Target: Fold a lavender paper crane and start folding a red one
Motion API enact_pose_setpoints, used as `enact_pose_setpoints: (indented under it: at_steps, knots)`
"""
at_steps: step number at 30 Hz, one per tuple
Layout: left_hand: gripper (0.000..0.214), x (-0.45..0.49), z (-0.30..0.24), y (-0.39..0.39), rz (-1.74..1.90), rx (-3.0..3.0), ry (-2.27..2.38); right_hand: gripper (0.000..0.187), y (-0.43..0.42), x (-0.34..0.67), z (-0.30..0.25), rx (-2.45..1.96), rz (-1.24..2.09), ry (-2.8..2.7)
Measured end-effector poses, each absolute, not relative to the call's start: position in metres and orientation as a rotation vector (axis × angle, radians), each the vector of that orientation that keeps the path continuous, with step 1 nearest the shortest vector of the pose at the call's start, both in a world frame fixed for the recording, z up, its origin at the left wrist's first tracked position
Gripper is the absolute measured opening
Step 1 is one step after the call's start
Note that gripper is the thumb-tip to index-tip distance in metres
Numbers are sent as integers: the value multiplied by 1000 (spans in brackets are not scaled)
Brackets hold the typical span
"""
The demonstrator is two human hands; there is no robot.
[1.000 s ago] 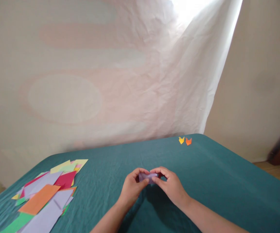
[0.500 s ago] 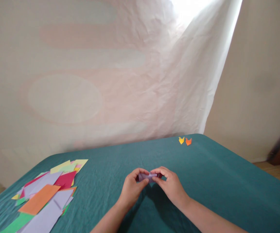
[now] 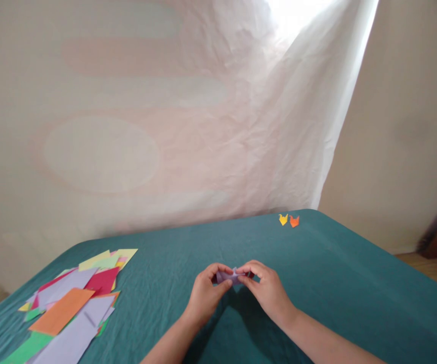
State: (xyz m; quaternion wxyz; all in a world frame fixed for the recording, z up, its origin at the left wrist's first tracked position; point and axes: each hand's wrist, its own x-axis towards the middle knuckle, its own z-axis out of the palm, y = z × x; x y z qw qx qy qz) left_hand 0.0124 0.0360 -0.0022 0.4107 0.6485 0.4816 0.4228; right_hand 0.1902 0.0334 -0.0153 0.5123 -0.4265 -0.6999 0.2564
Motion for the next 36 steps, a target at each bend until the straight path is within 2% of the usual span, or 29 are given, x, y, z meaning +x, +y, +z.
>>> enact_pose_setpoints:
  at_steps: [6, 12, 24, 36]
  knots:
    - [19, 11, -8, 38, 1078, 1583, 1128, 8, 35, 190, -18, -1004, 572, -1699]
    - [34, 8, -7, 44, 1113, 1350, 954, 12, 36, 190, -19, -988, 510, -1712]
    - [43, 8, -4, 44, 1072, 1168, 897, 14, 37, 194, -22, -902, 400, -1857]
    - [44, 9, -5, 44, 1027, 1136, 894, 14, 29, 191, -13, -867, 180, -2072]
